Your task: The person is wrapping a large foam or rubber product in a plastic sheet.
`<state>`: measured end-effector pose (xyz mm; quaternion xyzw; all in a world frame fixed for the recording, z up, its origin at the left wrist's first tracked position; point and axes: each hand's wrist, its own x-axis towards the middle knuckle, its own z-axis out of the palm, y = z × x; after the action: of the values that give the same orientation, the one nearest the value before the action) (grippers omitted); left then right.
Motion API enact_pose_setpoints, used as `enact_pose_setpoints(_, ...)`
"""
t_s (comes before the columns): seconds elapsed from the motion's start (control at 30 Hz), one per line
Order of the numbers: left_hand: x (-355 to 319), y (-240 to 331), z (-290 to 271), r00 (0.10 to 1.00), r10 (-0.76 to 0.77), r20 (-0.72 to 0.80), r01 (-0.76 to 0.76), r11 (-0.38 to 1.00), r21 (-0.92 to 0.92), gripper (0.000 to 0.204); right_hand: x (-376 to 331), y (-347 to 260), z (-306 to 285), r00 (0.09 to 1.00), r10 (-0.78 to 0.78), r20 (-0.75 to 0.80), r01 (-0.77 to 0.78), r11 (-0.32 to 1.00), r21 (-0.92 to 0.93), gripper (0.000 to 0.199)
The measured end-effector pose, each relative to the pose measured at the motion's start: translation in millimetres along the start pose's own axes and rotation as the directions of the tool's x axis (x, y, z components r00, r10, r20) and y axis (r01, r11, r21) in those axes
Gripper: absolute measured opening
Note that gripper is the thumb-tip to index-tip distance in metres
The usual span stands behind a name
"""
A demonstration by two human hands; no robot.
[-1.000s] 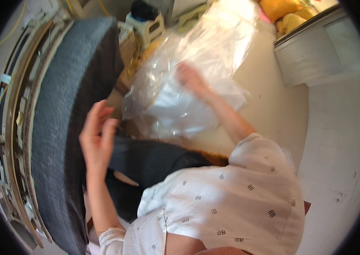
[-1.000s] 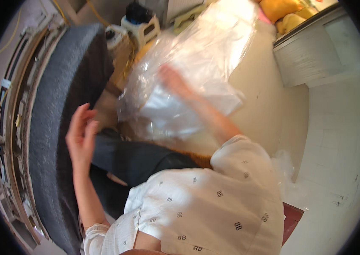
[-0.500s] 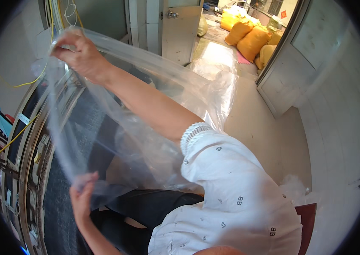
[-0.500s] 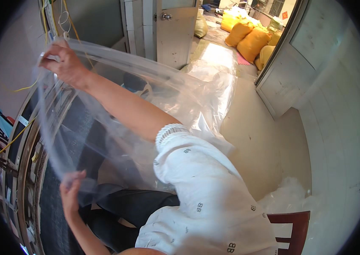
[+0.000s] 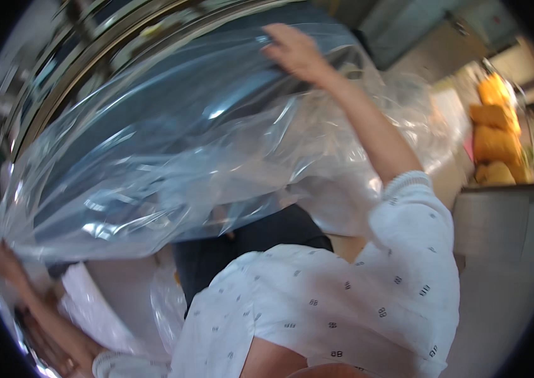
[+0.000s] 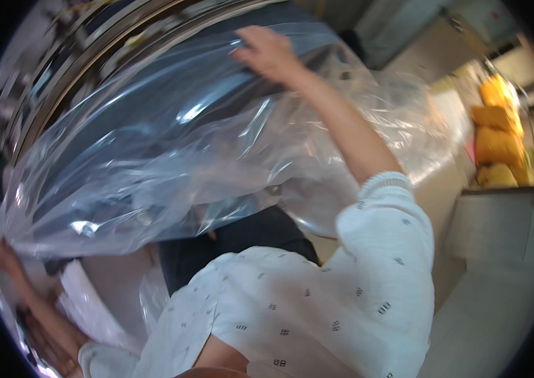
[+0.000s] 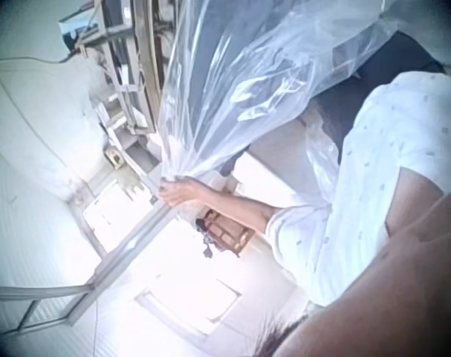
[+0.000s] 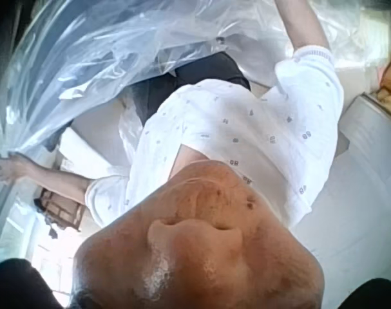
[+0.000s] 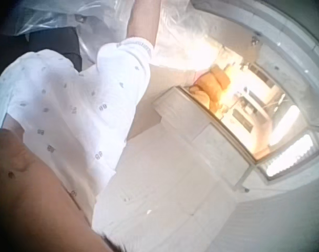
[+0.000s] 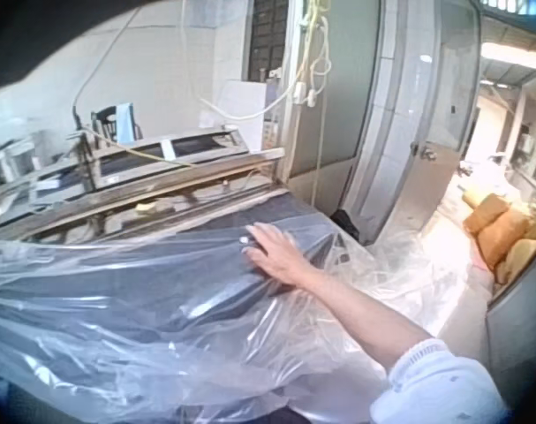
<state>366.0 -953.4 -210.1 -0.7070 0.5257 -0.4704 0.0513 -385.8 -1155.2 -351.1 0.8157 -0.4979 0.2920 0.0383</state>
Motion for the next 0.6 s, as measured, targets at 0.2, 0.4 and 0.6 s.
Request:
enact_pose_setpoints(0.2,-136,102,-31,0.941,0.035,0.337,0.180,0.791,-0.585,0.068,32,34,29,0.988,-0.131,-0.078,0.125,0.989,-0.073,0.050)
enact_pose_setpoints(0.4,-162,85,-67,0.868,0.097,0.486,0.306,0.666,-0.680,0.089,32,109,-17,0.950,0.063,0.306,-0.152,0.948,0.278,0.047)
enact_pose_setpoints(0.6,-156,39,-18,0.521,-0.330,0.787,0.823,0.440,-0.360,0.056,62,102,-16,0.880,-0.109,0.462,0.002,0.974,0.225,0.006)
